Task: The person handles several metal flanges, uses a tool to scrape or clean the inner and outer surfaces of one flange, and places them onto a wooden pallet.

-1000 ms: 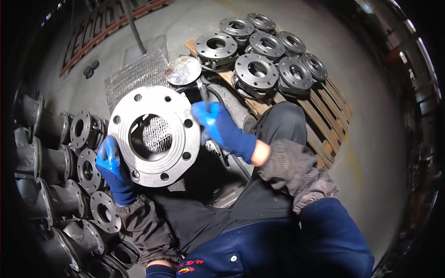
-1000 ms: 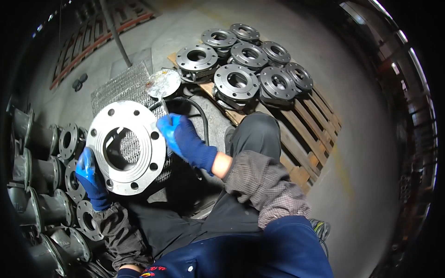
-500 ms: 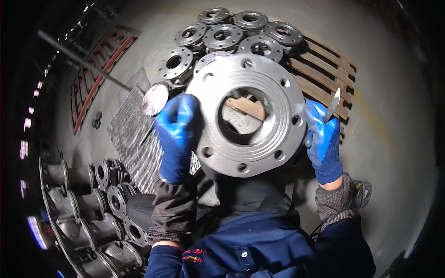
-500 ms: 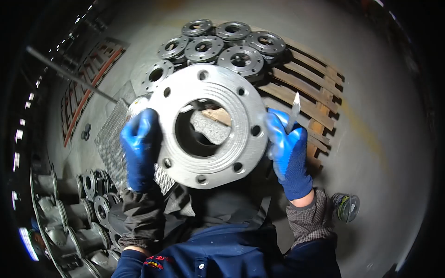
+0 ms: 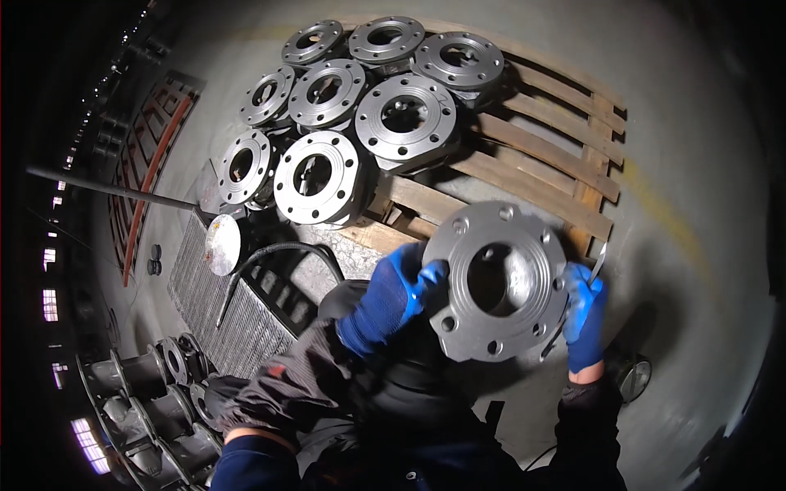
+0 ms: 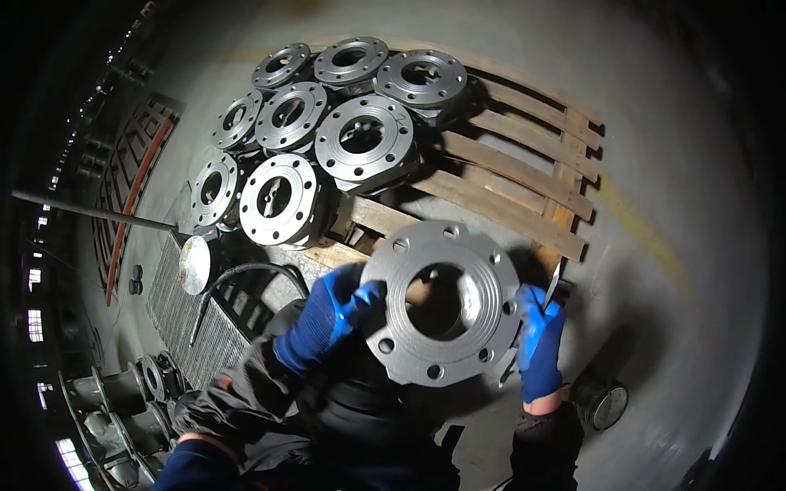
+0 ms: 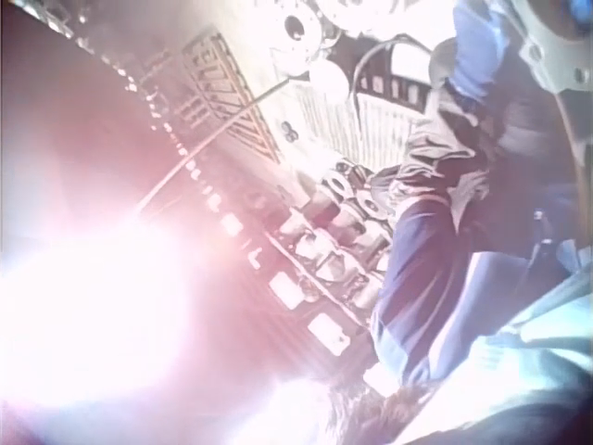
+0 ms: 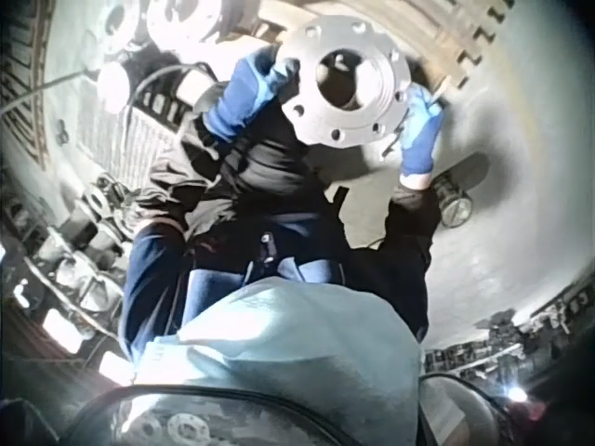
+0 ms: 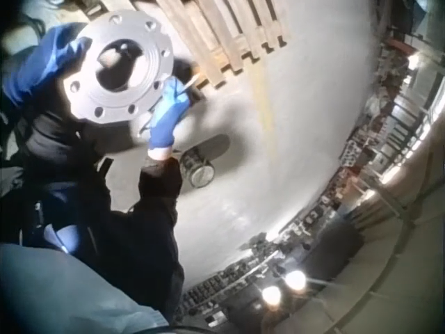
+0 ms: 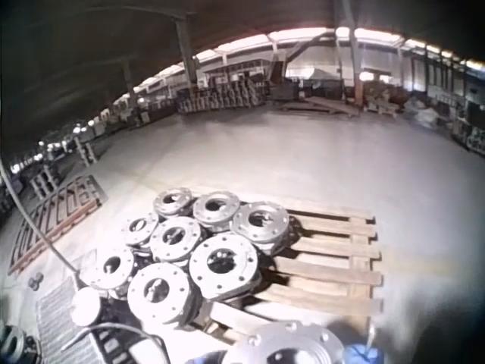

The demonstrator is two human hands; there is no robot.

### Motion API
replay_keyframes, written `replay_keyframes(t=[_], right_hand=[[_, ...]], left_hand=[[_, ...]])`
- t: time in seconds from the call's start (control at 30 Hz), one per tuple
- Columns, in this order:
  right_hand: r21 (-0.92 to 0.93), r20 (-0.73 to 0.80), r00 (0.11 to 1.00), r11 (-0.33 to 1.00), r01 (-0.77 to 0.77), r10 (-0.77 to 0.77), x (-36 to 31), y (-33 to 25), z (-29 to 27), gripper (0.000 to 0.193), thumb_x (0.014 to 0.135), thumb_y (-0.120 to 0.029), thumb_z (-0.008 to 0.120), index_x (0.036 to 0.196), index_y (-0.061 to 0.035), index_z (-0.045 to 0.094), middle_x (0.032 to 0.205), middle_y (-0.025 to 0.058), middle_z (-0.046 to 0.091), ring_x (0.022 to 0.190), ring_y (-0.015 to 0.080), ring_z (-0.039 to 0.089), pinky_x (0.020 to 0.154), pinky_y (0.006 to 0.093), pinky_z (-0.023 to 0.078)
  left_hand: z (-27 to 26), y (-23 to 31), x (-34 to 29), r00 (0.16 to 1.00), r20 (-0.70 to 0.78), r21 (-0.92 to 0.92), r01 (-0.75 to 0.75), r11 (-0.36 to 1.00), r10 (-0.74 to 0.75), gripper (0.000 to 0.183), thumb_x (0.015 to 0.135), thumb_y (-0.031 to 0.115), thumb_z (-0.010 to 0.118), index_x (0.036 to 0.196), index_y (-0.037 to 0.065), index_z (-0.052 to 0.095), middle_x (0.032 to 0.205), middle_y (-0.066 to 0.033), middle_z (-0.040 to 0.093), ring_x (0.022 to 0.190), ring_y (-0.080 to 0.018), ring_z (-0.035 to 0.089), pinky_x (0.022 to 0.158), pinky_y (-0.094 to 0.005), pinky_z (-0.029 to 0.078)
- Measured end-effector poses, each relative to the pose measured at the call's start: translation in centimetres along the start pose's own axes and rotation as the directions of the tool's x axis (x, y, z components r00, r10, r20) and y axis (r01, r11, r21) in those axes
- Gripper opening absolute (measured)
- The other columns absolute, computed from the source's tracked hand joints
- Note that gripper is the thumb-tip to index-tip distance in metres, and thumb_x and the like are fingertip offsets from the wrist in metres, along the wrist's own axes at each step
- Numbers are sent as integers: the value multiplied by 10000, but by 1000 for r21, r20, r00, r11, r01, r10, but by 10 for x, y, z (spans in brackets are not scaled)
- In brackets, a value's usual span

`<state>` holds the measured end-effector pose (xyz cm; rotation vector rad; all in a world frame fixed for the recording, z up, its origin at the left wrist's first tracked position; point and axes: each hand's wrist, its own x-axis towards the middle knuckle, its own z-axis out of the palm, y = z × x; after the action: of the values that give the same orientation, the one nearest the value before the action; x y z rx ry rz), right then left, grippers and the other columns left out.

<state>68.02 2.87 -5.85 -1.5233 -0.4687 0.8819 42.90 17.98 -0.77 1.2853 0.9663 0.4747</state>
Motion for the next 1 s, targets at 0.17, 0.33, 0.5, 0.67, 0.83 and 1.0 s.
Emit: replay_keyframes(t=[0.17, 0.33, 0.5, 0.67, 0.83, 1.0], right_hand=[[114, -196, 971, 981, 157, -133, 88, -14, 19, 223, 892, -166, 547, 998, 16, 619, 855, -25, 564, 802, 74, 499, 749, 249, 410], [82, -366, 928, 991, 109, -71, 177, -22, 18, 184, 879, -305, 587, 879, -127, 630, 723, -65, 481, 606, 47, 402, 521, 217, 314], [393, -399, 917, 906, 158, 13, 246, 45, 13, 147, 916, -301, 551, 814, -199, 524, 675, -103, 401, 536, 25, 332, 469, 175, 277], [357, -324, 945, 930, 87, 36, 256, 86, 3, 231, 881, -378, 596, 861, -157, 534, 693, -50, 456, 567, 56, 391, 461, 199, 310], [602, -366, 903, 797, 46, 224, 282, 89, 19, 282, 910, -386, 516, 964, -113, 566, 859, 41, 638, 624, 145, 577, 431, 190, 335], [661, -295, 941, 747, 73, 168, 311, 78, 29, 368, 932, -392, 456, 1076, -74, 573, 1011, 72, 620, 815, 180, 605, 666, 287, 516]], left_hand=[[4, 51, 99, 894, 165, 91, -435, 896, 417, 460, 875, 267, 619, 1154, -84, 515, 984, -128, 635, 889, -144, 587, 784, -291, 484], [41, 90, 217, 780, 293, 433, -624, 651, 553, 530, 854, 303, 659, 1196, -73, 510, 1065, -193, 635, 977, -197, 615, 855, -304, 492], [88, 64, 316, 680, 341, 603, -688, 404, 649, 254, 786, 243, 614, 1008, 124, 651, 877, -126, 665, 808, -310, 641, 729, -388, 524], [114, 69, 364, 605, 488, 624, -746, 233, 629, 214, 750, 252, 615, 926, 155, 686, 864, -103, 678, 796, -262, 655, 696, -388, 525], [145, 97, 386, 636, 517, 735, -673, 84, 573, 365, 769, 276, 640, 1097, 117, 619, 879, -155, 659, 843, -319, 647, 713, -421, 523], [142, 56, 382, 638, 569, 819, -493, -292, 518, 374, 767, 321, 621, 1088, 129, 617, 1063, -153, 577, 940, -322, 602, 708, -439, 508]])
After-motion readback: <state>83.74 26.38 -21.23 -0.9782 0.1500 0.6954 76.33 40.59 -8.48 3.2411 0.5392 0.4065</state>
